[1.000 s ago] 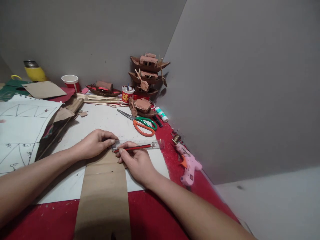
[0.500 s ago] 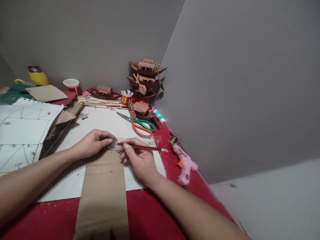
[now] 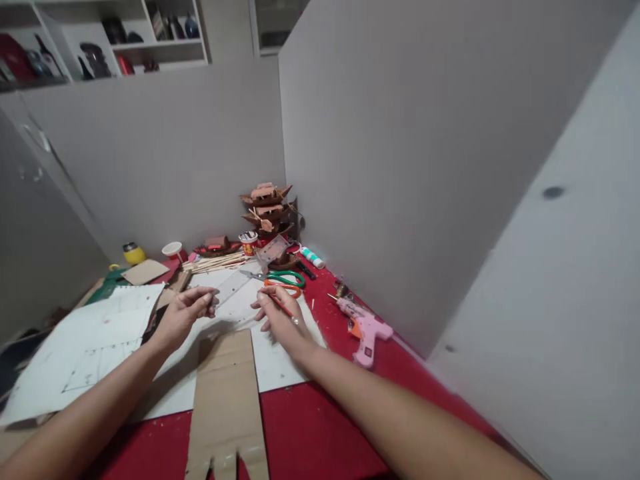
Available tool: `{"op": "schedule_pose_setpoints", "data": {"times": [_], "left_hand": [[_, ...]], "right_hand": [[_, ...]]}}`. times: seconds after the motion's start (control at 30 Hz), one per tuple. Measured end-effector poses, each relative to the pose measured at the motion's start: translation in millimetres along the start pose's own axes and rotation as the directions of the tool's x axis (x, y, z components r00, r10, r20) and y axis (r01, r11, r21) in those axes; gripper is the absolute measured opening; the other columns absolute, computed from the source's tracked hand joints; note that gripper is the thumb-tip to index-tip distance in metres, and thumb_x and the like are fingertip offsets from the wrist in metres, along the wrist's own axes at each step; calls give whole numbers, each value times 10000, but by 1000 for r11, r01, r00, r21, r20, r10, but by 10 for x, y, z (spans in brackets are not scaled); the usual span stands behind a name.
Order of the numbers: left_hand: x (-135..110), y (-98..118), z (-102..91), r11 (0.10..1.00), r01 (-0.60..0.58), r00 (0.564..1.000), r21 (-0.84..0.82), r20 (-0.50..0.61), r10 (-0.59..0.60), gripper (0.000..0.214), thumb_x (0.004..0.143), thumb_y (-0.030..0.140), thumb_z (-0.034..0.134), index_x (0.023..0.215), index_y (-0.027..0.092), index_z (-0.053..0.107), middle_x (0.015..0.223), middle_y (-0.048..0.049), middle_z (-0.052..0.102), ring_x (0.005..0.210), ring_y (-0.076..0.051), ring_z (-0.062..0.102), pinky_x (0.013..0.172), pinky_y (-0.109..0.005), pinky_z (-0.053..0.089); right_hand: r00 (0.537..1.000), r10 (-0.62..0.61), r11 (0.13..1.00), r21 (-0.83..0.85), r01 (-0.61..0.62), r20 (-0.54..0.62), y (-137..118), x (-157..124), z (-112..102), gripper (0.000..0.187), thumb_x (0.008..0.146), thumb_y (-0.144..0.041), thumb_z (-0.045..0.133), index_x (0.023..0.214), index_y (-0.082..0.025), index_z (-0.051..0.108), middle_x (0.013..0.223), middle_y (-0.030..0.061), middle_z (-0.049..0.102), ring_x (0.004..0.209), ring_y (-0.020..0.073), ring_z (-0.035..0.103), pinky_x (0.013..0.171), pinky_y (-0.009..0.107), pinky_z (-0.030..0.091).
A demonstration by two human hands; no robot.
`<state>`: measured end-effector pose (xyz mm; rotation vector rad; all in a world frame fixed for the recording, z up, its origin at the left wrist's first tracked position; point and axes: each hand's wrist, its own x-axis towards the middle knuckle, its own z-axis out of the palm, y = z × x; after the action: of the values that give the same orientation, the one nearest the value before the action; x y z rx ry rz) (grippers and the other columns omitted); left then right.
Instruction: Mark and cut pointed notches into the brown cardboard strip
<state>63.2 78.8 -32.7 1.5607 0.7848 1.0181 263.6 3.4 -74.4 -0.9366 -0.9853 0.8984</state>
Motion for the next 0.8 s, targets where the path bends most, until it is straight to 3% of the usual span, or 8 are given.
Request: {"op": "schedule_pose_setpoints", "data": {"times": [0.13,0.37,0.6,0.8], "left_hand": [[-191,102,49,999,6,998,52,69,-10,360,719,437,755,909,136,703,709,-17,654,575,-111,559,591,-253,444],[-584,142,14,985,118,982,124,134,-134,382,703,466,775,862,123,723,596,-11,639,519,-101,515,550,-235,401],[-733,99,-86,972,203,958,118,181,-221,389,721,455,770,917,123,722,682,-35,679,525,-99,529,556,-236,411],[-781,-111,-82,965,260,930,44,256,-262,423,685,518,772,772,130,627,727,-77,710,519,-101,563,544,-241,429]], "right_hand": [[998,63,986,154,-60,-17,-53,54,-44,314,795,-481,698,971,-228,636,874,29,711,662,138,638,453,191,486],[990,124,951,279,-137,62,-149,12,34,378,643,-496,809,776,-173,665,624,14,696,446,102,572,393,187,440],[982,123,949,272,-159,145,-182,-123,104,366,641,-490,821,789,-175,706,654,19,724,463,108,609,411,184,471],[971,176,963,174,-204,163,-170,-213,147,380,587,-465,853,811,-169,769,691,59,741,507,139,637,422,199,507]]}}
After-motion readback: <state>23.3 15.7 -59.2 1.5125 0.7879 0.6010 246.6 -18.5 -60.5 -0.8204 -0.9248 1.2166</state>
